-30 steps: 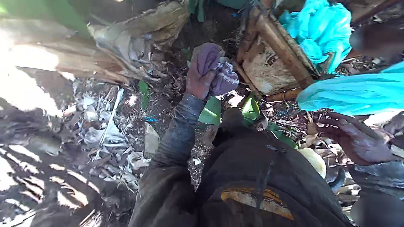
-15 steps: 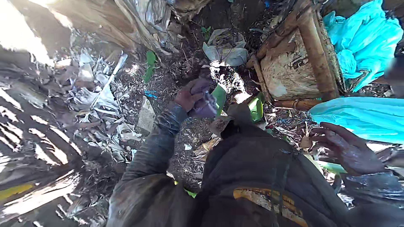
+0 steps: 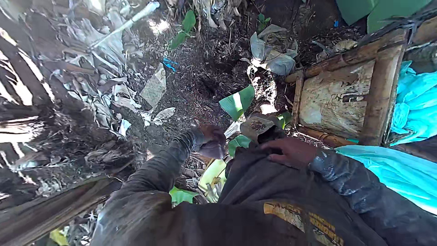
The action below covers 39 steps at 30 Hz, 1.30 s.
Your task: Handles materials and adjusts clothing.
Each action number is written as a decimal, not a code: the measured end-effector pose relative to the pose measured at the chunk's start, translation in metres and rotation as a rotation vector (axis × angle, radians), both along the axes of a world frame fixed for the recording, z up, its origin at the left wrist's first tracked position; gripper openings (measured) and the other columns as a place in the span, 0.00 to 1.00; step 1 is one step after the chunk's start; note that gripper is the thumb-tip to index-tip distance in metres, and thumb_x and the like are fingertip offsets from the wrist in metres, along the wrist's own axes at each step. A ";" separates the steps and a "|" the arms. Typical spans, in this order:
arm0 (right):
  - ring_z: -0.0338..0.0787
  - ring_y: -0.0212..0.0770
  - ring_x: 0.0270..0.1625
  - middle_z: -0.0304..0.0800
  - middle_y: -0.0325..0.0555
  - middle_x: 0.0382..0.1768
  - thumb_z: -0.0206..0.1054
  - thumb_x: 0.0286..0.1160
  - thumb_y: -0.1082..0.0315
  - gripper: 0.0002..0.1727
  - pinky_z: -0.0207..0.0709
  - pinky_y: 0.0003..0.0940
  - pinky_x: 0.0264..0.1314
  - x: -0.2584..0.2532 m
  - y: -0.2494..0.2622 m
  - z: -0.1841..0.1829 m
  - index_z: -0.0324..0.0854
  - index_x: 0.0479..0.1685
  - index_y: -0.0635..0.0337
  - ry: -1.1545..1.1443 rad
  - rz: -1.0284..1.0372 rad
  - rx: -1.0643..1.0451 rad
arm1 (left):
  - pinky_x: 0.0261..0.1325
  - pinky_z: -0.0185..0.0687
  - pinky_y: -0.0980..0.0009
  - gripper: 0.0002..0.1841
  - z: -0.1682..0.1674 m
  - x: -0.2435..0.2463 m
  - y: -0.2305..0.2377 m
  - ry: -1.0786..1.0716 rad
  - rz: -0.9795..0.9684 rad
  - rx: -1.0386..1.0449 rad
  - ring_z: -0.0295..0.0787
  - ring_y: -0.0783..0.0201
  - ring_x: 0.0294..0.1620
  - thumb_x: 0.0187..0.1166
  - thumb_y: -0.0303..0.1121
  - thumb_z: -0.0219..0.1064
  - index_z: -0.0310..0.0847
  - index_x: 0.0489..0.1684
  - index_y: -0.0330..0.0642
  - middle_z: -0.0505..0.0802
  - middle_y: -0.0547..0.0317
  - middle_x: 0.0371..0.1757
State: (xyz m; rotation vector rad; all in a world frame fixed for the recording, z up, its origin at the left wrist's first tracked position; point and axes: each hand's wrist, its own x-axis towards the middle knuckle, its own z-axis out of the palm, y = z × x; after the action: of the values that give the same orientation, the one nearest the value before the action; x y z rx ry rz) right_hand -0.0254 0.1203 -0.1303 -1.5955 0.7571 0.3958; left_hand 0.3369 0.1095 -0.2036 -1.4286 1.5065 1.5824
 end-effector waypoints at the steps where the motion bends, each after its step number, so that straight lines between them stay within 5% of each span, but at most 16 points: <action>1: 0.88 0.58 0.67 0.90 0.56 0.63 0.61 0.87 0.59 0.22 0.72 0.63 0.75 -0.001 -0.004 0.002 0.80 0.77 0.51 0.048 0.052 -0.007 | 0.75 0.74 0.39 0.25 0.000 0.004 0.004 0.060 0.045 0.014 0.86 0.44 0.69 0.71 0.26 0.77 0.82 0.70 0.41 0.91 0.42 0.65; 3: 0.88 0.60 0.65 0.92 0.59 0.59 0.58 0.86 0.65 0.18 0.73 0.65 0.72 -0.006 -0.010 0.004 0.87 0.68 0.55 0.049 0.112 -0.022 | 0.78 0.72 0.43 0.29 0.008 0.011 0.007 0.136 0.129 0.061 0.84 0.48 0.73 0.72 0.21 0.73 0.79 0.76 0.46 0.89 0.47 0.70; 7: 0.91 0.55 0.52 0.93 0.56 0.46 0.61 0.80 0.67 0.13 0.80 0.61 0.60 -0.036 -0.014 0.003 0.92 0.46 0.60 -0.084 0.085 -0.045 | 0.70 0.80 0.58 0.21 0.044 0.012 0.014 0.240 0.257 0.272 0.89 0.60 0.62 0.74 0.17 0.65 0.86 0.65 0.40 0.93 0.52 0.60; 10: 0.88 0.49 0.64 0.89 0.53 0.60 0.64 0.77 0.66 0.12 0.80 0.51 0.69 -0.041 -0.009 -0.002 0.92 0.48 0.60 -0.187 -0.049 -0.067 | 0.56 0.87 0.60 0.10 0.032 0.014 0.035 0.290 0.237 0.343 0.93 0.62 0.47 0.81 0.32 0.67 0.89 0.52 0.37 0.95 0.53 0.46; 13: 0.88 0.42 0.67 0.82 0.50 0.74 0.68 0.79 0.58 0.22 0.81 0.43 0.72 0.000 -0.005 0.002 0.84 0.70 0.54 -0.281 -0.132 -0.069 | 0.50 0.87 0.52 0.23 0.003 0.001 0.081 0.088 0.152 0.342 0.92 0.59 0.40 0.79 0.55 0.67 0.89 0.43 0.42 0.94 0.54 0.37; 16: 0.90 0.49 0.62 0.87 0.52 0.68 0.66 0.84 0.53 0.29 0.78 0.55 0.72 0.047 -0.003 0.009 0.73 0.83 0.49 -0.195 0.104 -0.006 | 0.49 0.85 0.50 0.19 -0.034 -0.013 0.112 0.189 -0.015 0.292 0.90 0.61 0.39 0.75 0.53 0.71 0.90 0.38 0.44 0.93 0.56 0.36; 22: 0.90 0.52 0.60 0.93 0.53 0.54 0.59 0.85 0.66 0.15 0.77 0.57 0.69 0.032 -0.012 0.010 0.91 0.56 0.56 -0.091 0.210 -0.052 | 0.59 0.78 0.43 0.11 0.026 -0.026 0.074 0.197 -0.069 0.210 0.89 0.51 0.49 0.79 0.34 0.69 0.90 0.46 0.34 0.93 0.45 0.44; 25: 0.86 0.48 0.70 0.87 0.48 0.68 0.65 0.83 0.59 0.20 0.75 0.53 0.76 0.029 -0.008 0.004 0.83 0.72 0.50 -0.114 0.163 -0.096 | 0.49 0.84 0.50 0.19 -0.009 -0.010 0.104 0.243 -0.095 0.165 0.90 0.59 0.39 0.72 0.51 0.75 0.90 0.37 0.41 0.94 0.55 0.34; 27: 0.81 0.48 0.77 0.82 0.47 0.76 0.63 0.86 0.56 0.27 0.69 0.55 0.83 0.042 -0.007 0.001 0.73 0.84 0.46 -0.065 0.205 -0.079 | 0.53 0.82 0.43 0.24 -0.024 -0.020 0.112 0.231 -0.192 0.123 0.90 0.52 0.42 0.71 0.55 0.75 0.91 0.38 0.38 0.93 0.50 0.37; 29: 0.85 0.51 0.72 0.88 0.50 0.68 0.59 0.89 0.55 0.24 0.70 0.59 0.80 0.052 -0.007 -0.003 0.76 0.81 0.49 0.006 0.220 -0.056 | 0.56 0.80 0.37 0.20 -0.025 -0.028 0.106 0.198 -0.218 0.090 0.91 0.46 0.47 0.76 0.49 0.72 0.90 0.41 0.37 0.94 0.44 0.41; 32: 0.89 0.53 0.65 0.92 0.53 0.59 0.58 0.88 0.61 0.17 0.75 0.58 0.73 0.047 -0.006 -0.005 0.88 0.64 0.54 -0.008 0.226 -0.056 | 0.55 0.81 0.42 0.18 -0.029 -0.013 0.099 0.227 -0.136 0.098 0.90 0.53 0.45 0.74 0.49 0.73 0.91 0.40 0.40 0.94 0.50 0.38; 39: 0.92 0.51 0.52 0.93 0.53 0.48 0.61 0.80 0.67 0.13 0.82 0.54 0.61 0.014 -0.001 0.027 0.90 0.51 0.62 -0.257 0.102 -0.168 | 0.48 0.81 0.46 0.16 -0.022 0.009 0.090 0.226 -0.107 0.079 0.88 0.56 0.38 0.71 0.46 0.75 0.90 0.34 0.40 0.91 0.54 0.31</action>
State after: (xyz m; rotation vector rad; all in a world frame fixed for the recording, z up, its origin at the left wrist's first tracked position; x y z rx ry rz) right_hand -0.0118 0.1188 -0.1034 -1.8067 0.5243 0.1982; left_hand 0.3461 0.1998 -0.2255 -1.1378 1.5978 1.7631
